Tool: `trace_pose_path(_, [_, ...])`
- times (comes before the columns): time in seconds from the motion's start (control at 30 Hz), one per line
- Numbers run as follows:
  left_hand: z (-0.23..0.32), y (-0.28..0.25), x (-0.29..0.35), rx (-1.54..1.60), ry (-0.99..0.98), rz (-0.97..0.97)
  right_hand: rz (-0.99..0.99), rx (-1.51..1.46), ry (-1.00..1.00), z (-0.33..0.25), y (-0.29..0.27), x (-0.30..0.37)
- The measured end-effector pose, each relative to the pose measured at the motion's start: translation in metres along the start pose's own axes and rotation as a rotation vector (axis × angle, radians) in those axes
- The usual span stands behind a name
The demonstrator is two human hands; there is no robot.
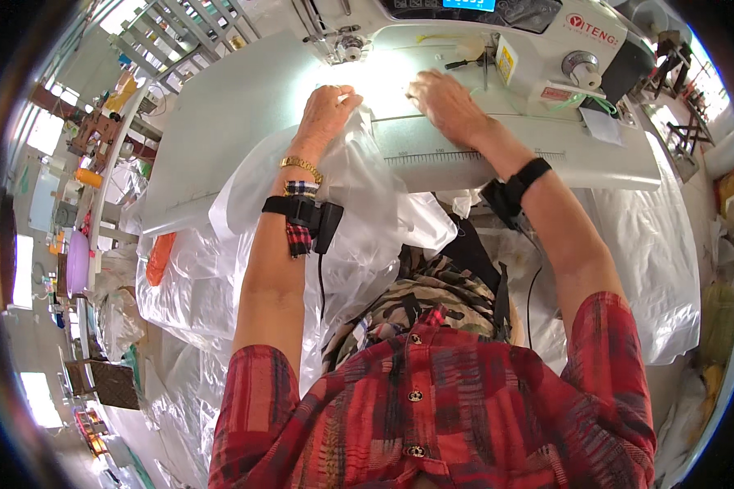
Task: The recorder aligns and sews two large white plastic/woven sheets using an industrial sewing machine.
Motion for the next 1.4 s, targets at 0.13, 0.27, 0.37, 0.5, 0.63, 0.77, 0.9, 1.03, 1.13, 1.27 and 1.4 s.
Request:
trace_pose_path(0.13, [-0.005,-0.008,0.005,-0.054,0.061,0.061,-0.025,0.261,0.018,-0.033,0.003,-0.035])
trace_pose_path(0.27, [0.009,-0.002,0.002,-0.129,-0.057,0.026,0.038,0.03,-0.043,-0.041,0.019,-0.039])
trace_pose_path(0.37, [0.003,-0.007,0.004,-0.131,-0.02,0.137,0.049,-0.011,-0.045,-0.046,0.023,-0.043])
trace_pose_path(0.5, [-0.001,-0.015,0.007,-0.125,-0.013,0.223,0.02,0.015,-0.019,-0.05,0.018,-0.044])
trace_pose_path(0.63, [-0.004,-0.018,0.004,-0.091,0.03,0.246,0.006,0.037,-0.024,-0.048,0.027,-0.044])
trace_pose_path(0.77, [-0.004,-0.018,0.001,-0.138,-0.096,0.238,0.006,0.036,-0.064,-0.045,0.034,-0.045])
trace_pose_path(0.9, [0.018,-0.025,0.007,-0.341,0.047,0.217,-0.028,0.077,-0.081,-0.05,0.043,-0.047])
trace_pose_path(1.03, [0.063,-0.01,0.035,-0.298,0.111,-0.022,-0.052,0.173,-0.008,-0.036,0.046,-0.038])
trace_pose_path(1.13, [0.05,-0.009,0.063,-0.149,0.143,0.006,-0.113,0.223,-0.02,-0.042,0.047,-0.042])
trace_pose_path(1.27, [0.043,-0.012,0.07,-0.223,0.279,-0.082,-0.066,0.069,-0.03,-0.049,0.034,-0.044])
trace_pose_path(1.4, [0.033,-0.013,0.063,-0.217,0.319,-0.149,-0.032,0.05,-0.03,-0.048,0.034,-0.044])
Point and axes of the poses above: each hand's wrist, its own x-axis away from the middle knuckle, its own y-axis out of the palm, z = x × y, the point moved 8 cm from there along -x, towards the middle knuckle, and after that the axes turned 14 degrees about x, right-handed, at the moved point
